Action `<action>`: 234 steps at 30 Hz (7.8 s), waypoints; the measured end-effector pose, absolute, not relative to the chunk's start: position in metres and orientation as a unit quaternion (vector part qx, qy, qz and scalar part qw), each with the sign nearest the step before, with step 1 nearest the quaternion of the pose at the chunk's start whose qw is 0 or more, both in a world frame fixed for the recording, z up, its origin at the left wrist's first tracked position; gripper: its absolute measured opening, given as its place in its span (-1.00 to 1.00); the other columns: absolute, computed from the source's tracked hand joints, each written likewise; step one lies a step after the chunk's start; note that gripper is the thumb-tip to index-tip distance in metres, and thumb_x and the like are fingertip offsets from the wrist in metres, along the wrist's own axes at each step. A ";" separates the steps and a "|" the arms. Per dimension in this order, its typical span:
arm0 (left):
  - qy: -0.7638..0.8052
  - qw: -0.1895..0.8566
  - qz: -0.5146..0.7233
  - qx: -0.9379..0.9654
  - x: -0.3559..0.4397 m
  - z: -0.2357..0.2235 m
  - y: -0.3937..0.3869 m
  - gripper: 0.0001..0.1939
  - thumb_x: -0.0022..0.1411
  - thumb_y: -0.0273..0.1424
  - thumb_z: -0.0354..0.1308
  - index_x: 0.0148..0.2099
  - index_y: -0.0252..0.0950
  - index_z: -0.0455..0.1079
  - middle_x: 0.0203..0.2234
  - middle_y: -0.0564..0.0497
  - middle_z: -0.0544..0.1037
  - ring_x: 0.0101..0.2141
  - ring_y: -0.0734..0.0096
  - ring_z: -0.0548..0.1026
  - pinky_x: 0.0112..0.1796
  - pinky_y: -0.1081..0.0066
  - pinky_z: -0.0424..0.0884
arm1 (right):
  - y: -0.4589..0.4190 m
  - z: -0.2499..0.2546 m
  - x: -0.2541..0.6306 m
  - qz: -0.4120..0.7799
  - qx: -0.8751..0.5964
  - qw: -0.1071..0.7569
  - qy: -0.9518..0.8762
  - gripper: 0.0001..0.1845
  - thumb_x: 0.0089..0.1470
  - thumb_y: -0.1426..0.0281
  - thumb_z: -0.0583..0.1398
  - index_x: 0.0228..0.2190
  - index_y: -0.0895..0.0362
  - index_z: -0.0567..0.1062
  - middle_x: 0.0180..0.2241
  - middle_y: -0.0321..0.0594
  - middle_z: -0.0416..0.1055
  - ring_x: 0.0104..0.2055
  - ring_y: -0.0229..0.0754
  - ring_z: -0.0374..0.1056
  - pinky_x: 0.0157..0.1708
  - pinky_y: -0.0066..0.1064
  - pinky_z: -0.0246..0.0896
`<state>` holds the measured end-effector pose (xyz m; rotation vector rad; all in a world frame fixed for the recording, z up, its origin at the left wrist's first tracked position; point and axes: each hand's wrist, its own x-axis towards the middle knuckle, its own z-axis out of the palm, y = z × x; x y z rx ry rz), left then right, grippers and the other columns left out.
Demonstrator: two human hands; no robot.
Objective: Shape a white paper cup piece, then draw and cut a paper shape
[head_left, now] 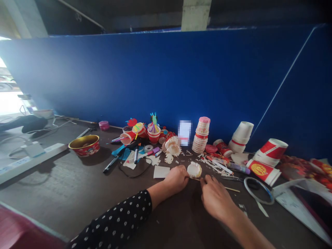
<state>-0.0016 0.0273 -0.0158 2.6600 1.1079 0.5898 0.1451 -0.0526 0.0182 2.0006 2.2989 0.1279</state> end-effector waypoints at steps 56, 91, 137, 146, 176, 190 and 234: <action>0.352 0.126 0.202 0.905 0.002 -0.011 0.025 -0.86 0.11 -0.45 0.06 -0.39 -0.28 0.46 -0.42 0.03 0.47 -0.31 0.42 0.39 -0.30 0.51 0.27 | -0.053 0.023 0.150 0.046 0.630 -0.004 0.775 -0.64 0.04 0.47 -0.01 -0.15 0.03 0.43 -0.27 -0.13 0.44 -0.20 -0.09 0.32 -0.22 -0.31 0.08; 0.420 0.099 0.195 0.881 0.007 -0.010 0.021 -0.84 0.10 -0.41 0.04 -0.42 -0.29 0.44 -0.45 -0.01 0.48 -0.37 0.39 0.40 -0.33 0.49 0.28 | -0.050 0.028 0.147 0.026 0.636 0.028 0.771 -0.64 0.07 0.53 -0.05 -0.19 0.09 0.45 -0.23 -0.05 0.45 -0.17 -0.06 0.35 -0.27 -0.33 0.14; 0.423 0.088 0.195 0.881 0.009 -0.013 0.024 -0.82 0.09 -0.38 0.03 -0.42 -0.24 0.46 -0.44 0.05 0.46 -0.38 0.43 0.39 -0.37 0.52 0.26 | -0.024 0.006 0.179 0.006 0.629 -0.136 0.765 -0.77 0.00 0.45 0.07 -0.41 0.08 0.53 -0.39 -0.18 0.47 -0.28 -0.14 0.35 -0.29 -0.41 0.10; 0.424 0.101 0.189 0.880 0.008 -0.014 0.023 -0.81 0.10 -0.36 0.02 -0.36 -0.24 0.47 -0.42 0.03 0.46 -0.36 0.40 0.40 -0.33 0.50 0.26 | -0.018 0.010 0.176 0.031 0.617 -0.110 0.779 -0.75 0.05 0.48 0.01 -0.49 0.10 0.48 -0.44 -0.20 0.42 -0.31 -0.20 0.28 -0.33 -0.46 0.04; 0.434 0.114 0.183 0.875 0.007 -0.009 0.021 -0.80 0.09 -0.39 0.03 -0.33 -0.20 0.49 -0.41 0.03 0.47 -0.35 0.38 0.41 -0.33 0.48 0.30 | -0.015 0.006 0.163 -0.040 0.530 -0.215 0.819 -0.74 0.08 0.45 -0.01 -0.46 0.10 0.45 -0.39 -0.27 0.31 -0.36 -0.27 0.26 -0.37 -0.49 0.10; 0.463 0.101 0.175 0.863 0.010 -0.008 0.019 -0.78 0.13 -0.39 -0.02 -0.32 -0.25 0.46 -0.37 0.00 0.49 -0.31 0.35 0.42 -0.28 0.44 0.31 | -0.015 0.005 0.160 -0.074 0.530 -0.230 0.813 -0.73 0.09 0.43 0.01 -0.34 0.05 0.51 -0.35 -0.25 0.36 -0.31 -0.24 0.29 -0.32 -0.48 0.13; 0.184 0.166 0.247 0.937 -0.022 -0.001 0.032 -0.72 -0.21 -0.57 0.18 -0.33 -0.31 0.39 -0.44 0.01 0.43 -0.32 0.37 0.34 -0.22 0.44 0.28 | -0.011 -0.005 0.164 -0.056 0.496 -0.267 0.824 -0.77 0.07 0.48 0.01 -0.42 0.09 0.46 -0.36 -0.22 0.35 -0.33 -0.22 0.29 -0.35 -0.45 0.16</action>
